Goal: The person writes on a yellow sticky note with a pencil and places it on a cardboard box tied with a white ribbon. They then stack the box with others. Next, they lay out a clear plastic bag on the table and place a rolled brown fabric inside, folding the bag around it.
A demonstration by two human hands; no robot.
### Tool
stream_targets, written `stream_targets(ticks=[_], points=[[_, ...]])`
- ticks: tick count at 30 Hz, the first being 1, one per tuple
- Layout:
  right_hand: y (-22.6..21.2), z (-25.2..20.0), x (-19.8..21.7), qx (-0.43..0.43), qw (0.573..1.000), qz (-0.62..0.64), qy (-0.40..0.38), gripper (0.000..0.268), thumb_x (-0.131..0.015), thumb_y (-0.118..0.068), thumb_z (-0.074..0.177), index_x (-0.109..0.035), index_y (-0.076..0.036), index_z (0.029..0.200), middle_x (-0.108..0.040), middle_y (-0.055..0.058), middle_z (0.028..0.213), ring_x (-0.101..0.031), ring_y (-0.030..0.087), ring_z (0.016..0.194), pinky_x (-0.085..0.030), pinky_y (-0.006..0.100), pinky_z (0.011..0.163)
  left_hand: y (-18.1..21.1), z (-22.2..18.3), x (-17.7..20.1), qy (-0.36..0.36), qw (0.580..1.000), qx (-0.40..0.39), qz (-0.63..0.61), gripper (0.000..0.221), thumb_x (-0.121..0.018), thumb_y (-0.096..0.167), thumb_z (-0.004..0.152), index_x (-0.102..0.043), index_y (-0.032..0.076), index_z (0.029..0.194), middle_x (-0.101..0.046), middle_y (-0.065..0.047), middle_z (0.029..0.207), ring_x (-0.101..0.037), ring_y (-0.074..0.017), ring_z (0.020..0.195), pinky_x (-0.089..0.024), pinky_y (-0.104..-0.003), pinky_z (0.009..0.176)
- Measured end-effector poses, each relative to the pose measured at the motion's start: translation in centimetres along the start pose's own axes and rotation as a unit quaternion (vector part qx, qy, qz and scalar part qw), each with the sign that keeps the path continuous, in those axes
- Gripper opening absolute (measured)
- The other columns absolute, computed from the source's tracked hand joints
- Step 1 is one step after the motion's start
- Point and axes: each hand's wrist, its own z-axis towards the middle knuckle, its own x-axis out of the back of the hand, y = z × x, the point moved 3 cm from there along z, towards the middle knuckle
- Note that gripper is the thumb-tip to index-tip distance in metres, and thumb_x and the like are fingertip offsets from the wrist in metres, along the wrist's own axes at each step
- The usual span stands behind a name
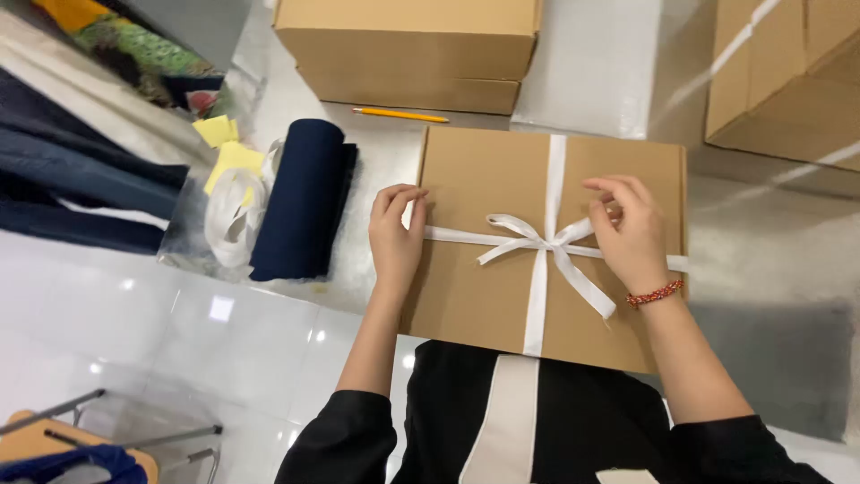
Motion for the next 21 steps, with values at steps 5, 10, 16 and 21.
stream_targets(ticks=[5,10,16,21], points=[[-6.7,3.6,-6.7,0.086,0.989,0.051,-0.104,0.029,-0.067,-0.002,0.1,-0.077,-0.012,0.126,-0.071,0.011,0.126,-0.07,0.034,0.114,-0.057,0.043,0.094,-4.7,-0.7,5.3,0.07,0.995,0.071,0.026,0.013,-0.073,0.006,0.099,-0.078,0.017,0.106,-0.069,0.0,0.112,-0.07,-0.0234,0.109,-0.059,-0.039,0.092],[-10.6,9.0,-16.0,0.164,0.964,0.086,-0.192,0.027,-0.069,-0.01,0.1,-0.078,-0.015,0.125,-0.075,0.007,0.129,-0.07,0.033,0.12,-0.056,0.045,0.098,-7.6,-0.9,9.7,0.14,0.983,0.11,0.041,0.014,-0.071,0.007,0.102,-0.079,0.016,0.108,-0.068,0.001,0.113,-0.069,-0.0223,0.111,-0.059,-0.038,0.094],[-6.3,19.2,-27.7,0.165,0.96,-0.088,-0.207,0.036,-0.07,-0.024,0.102,-0.074,-0.013,0.136,-0.07,0.011,0.137,-0.064,0.037,0.128,-0.051,0.05,0.108,-11.1,3.4,13.6,0.167,0.974,0.142,0.055,0.013,-0.068,0.009,0.105,-0.078,0.015,0.111,-0.068,-0.001,0.112,-0.067,-0.0209,0.106,-0.058,-0.04,0.096],[-4.1,23.0,-34.3,0.125,0.921,-0.27,-0.25,0.041,-0.073,-0.032,0.089,-0.078,-0.009,0.123,-0.073,0.018,0.125,-0.069,0.042,0.117,-0.061,0.054,0.095,-19.9,10.7,16.2,0.215,0.958,0.146,0.123,0.012,-0.068,0.012,0.104,-0.078,0.013,0.11,-0.071,-0.006,0.104,-0.071,-0.0254,0.1,-0.059,-0.043,0.092]])
